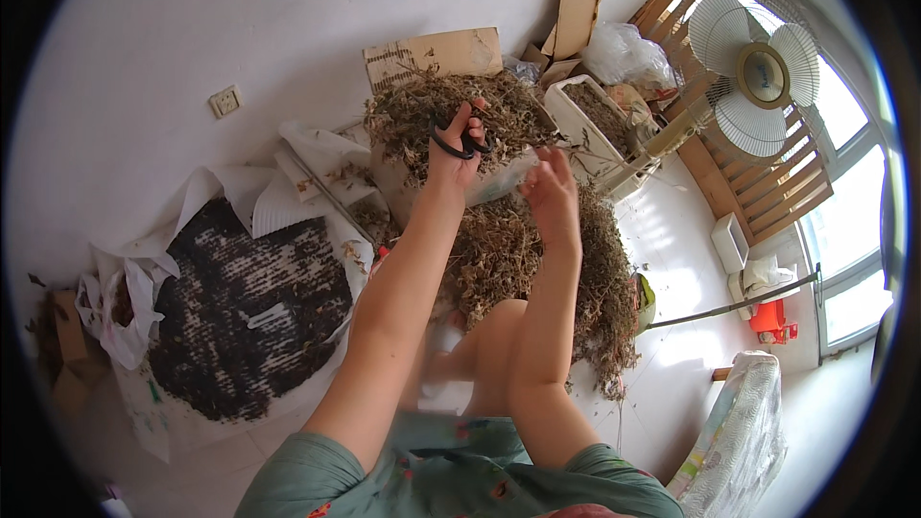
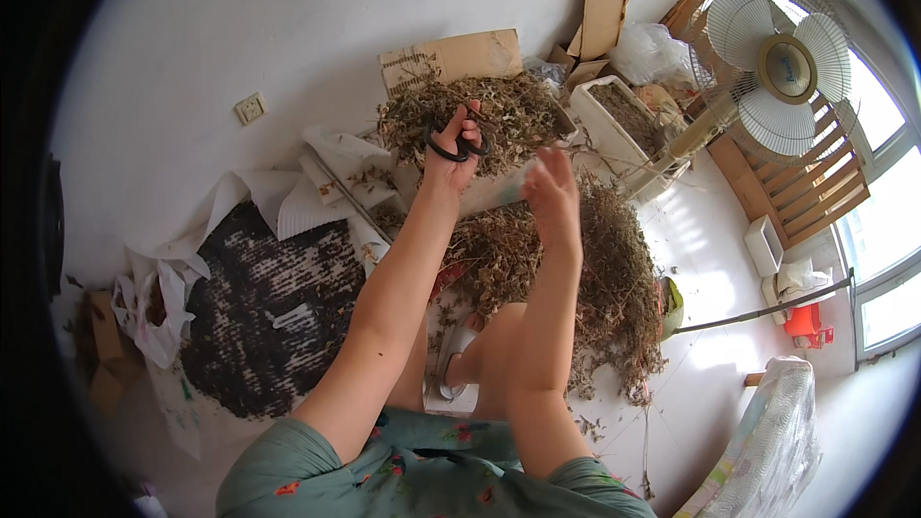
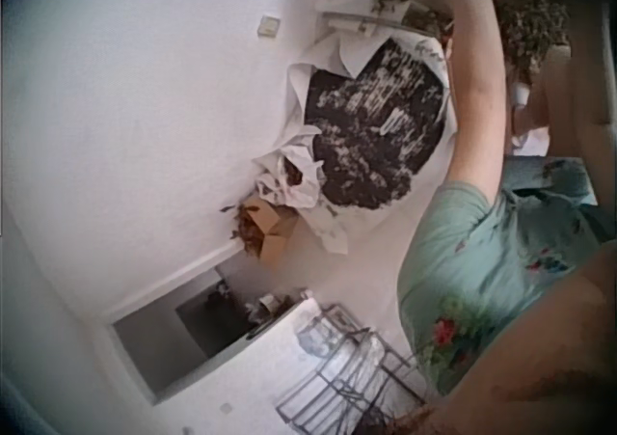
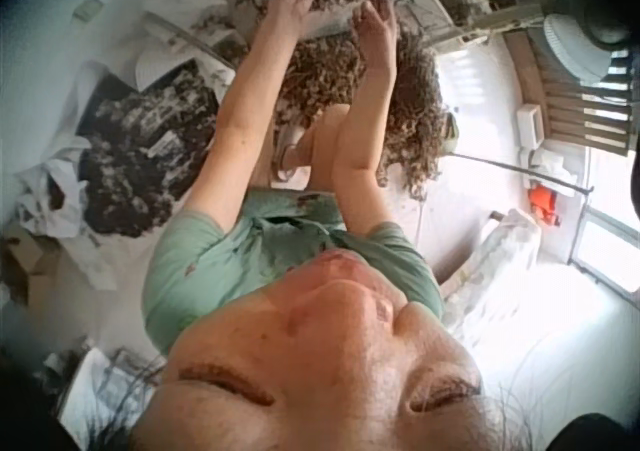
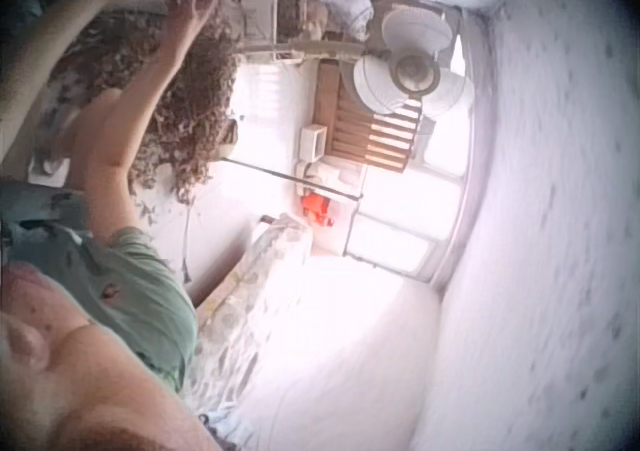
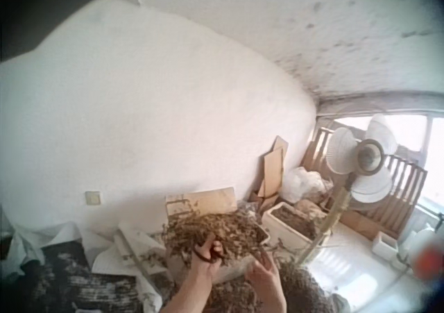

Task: The person sits on the floor and uses scissors to trim dried plant stems. They repeatedly pick up stems, cut them into smaller pieces, and place the cut pieces into a nearby container.

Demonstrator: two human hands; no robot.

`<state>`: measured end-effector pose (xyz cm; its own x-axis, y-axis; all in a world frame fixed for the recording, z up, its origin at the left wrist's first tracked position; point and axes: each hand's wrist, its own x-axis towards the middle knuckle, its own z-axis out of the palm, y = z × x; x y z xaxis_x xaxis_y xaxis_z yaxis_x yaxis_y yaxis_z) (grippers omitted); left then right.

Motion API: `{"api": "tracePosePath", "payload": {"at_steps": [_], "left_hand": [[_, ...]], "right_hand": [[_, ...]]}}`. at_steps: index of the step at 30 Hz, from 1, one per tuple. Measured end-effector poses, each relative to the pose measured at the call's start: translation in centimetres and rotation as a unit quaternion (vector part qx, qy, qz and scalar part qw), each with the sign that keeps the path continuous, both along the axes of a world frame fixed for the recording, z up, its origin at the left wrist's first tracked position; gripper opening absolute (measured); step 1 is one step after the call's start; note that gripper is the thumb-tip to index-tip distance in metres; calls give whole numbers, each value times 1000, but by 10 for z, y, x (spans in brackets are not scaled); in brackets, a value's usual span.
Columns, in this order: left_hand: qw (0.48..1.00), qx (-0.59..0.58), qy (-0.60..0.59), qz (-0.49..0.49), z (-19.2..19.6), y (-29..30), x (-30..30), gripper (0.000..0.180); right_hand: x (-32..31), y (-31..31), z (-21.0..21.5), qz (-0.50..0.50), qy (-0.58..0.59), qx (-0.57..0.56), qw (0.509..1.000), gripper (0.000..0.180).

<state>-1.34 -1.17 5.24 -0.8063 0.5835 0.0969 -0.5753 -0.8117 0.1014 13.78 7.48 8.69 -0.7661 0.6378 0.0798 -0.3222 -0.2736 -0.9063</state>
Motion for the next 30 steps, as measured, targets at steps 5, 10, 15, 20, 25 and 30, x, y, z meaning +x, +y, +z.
{"api": "tracePosePath", "payload": {"at_steps": [5,10,15,20,25,30], "left_hand": [[993,-112,13,-17,-2,5,9,17],[950,-298,95,1,-24,-4,6,29],[921,-339,165,-95,-12,-15,7,50],[874,-402,213,-172,-13,-25,16,58],[845,-403,285,-208,-40,-15,18,25],[858,-410,242,-192,-37,-2,12,23]], "right_hand": [[-49,-8,-1,39,48,48,997,28],[-64,0,-12,-7,102,41,994,19],[-76,32,-27,-264,115,89,954,11],[-80,52,-43,-326,146,100,929,10],[-79,40,-40,-304,153,97,935,15],[-71,33,-35,-262,148,83,950,15]]}}
